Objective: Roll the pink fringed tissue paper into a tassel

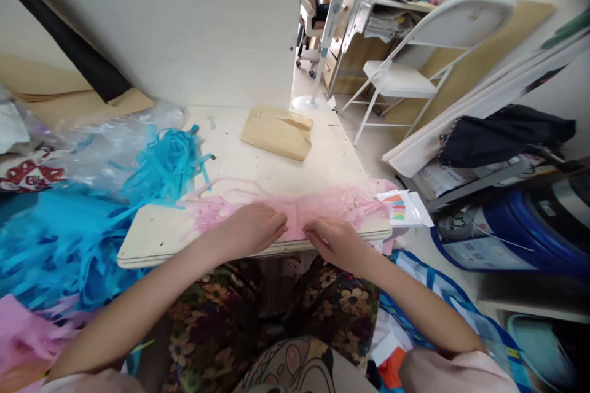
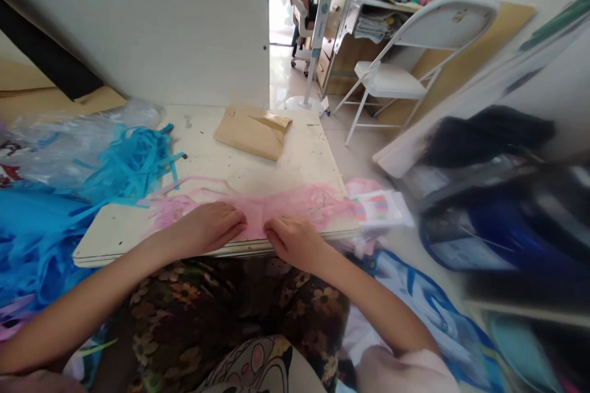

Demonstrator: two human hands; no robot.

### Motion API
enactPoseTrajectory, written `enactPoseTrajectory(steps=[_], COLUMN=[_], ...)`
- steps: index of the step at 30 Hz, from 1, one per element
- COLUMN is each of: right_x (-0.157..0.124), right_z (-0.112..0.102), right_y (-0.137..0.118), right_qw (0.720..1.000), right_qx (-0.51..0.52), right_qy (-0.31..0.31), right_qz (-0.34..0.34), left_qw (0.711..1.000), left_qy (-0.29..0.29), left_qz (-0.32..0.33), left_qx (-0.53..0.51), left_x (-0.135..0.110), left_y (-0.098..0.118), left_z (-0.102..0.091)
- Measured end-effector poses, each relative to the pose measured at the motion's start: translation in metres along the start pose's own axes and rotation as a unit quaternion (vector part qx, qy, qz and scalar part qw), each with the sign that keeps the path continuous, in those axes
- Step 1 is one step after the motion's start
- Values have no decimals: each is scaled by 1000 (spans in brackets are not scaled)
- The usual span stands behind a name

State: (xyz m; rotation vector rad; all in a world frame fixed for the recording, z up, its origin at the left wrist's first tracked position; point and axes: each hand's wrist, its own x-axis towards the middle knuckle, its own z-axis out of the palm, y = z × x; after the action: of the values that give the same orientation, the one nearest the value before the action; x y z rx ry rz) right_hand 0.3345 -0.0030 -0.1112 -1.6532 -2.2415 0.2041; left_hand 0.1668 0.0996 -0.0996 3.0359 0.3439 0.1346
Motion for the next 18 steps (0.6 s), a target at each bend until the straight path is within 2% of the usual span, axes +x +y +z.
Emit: enactPoseTrajectory(steps=[5, 10, 13, 16, 18], right_x=[-1, -30, -55, -78, -87], right_z=[-17, -46, -64, -79, -88], right_y=[15, 41, 68, 100, 112], right_qw=[996, 984, 967, 950, 923], right_qx=[-45, -121, -144, -74, -110], right_qy=[-76, -98, -121, -177, -206], right_qz=[15, 81, 170, 248, 306], left_qw=[999, 997, 997, 995, 992], left_qy=[-32, -50, -48, -55, -65], left_qz=[-3, 1, 22, 39, 39], left_qx=[-25, -52, -61, -71, -97], left_x=[7, 3, 0, -2, -3], left_y=[-10, -13, -15, -15, -14], left_z=[-7, -9, -9, -9, -9])
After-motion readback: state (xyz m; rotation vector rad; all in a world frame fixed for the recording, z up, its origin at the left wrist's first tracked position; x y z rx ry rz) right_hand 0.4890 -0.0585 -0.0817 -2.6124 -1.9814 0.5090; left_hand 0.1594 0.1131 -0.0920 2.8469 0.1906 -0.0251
